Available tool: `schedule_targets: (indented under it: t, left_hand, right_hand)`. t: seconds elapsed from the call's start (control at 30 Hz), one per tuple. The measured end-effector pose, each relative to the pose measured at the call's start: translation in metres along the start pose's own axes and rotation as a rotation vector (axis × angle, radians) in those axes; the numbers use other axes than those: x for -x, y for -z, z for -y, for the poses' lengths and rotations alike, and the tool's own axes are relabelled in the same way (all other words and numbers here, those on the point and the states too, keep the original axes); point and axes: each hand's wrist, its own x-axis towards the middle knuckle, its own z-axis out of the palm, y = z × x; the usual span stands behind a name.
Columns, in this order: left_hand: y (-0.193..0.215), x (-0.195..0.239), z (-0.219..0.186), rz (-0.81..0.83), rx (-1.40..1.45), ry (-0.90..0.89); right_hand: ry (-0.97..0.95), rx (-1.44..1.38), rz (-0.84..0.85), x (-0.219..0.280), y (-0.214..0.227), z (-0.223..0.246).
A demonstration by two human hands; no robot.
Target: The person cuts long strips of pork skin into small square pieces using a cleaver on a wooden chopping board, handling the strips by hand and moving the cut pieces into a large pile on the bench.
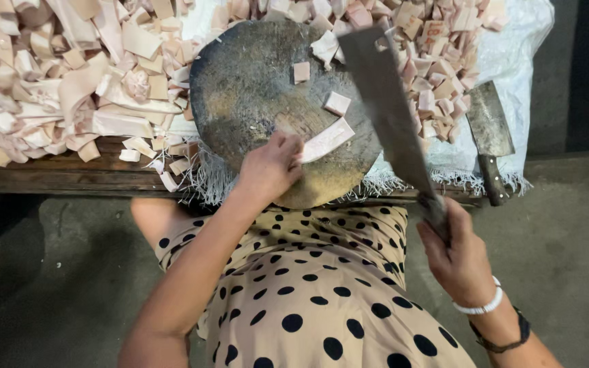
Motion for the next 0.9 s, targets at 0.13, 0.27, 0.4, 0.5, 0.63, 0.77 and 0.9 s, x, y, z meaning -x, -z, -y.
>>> schedule_targets:
  t: [0.13,0.27,0.4,0.5,0.63,0.77,0.9]
  left_hand:
    - [-0.001,0.013,0.001,-0.028,0.103,-0.002]
    - [-0.012,0.020,0.006,-0.219,0.147,-0.100]
    - [-0.017,0.007,0.014,-0.307,0.134,-0.051]
    - [-0.015,0.004,0.025,-0.357,0.101,-0.054]
    - [0.001,-0.017,0.043,-0.462,0.099,-0.001]
    - [0.008,-0.012,0.054,-0.464,0.042,-0.042]
    - [0.013,-0.004,0.053,-0.431,0.082,-0.126]
  right_hand:
    - [0.123,0.016,-0.043,0.005,-0.019,-0.023]
    - [0.113,0.189,0.296,-0.011,-0.020,-0.033]
    - [-0.406,-0.108,0.456,-0.037,-0.006,-0.005]
    - [-0.295,-0.050,0.476,-0.059,-0.004,0.013]
    - [0.143,0.003,0.294,-0.083,-0.030,0.028]
    - [-0.273,-0.438,0.368,-0.082,-0.036,0.047]
    - [-0.274,-0.351,0.269,-0.071,-0.022,0.065]
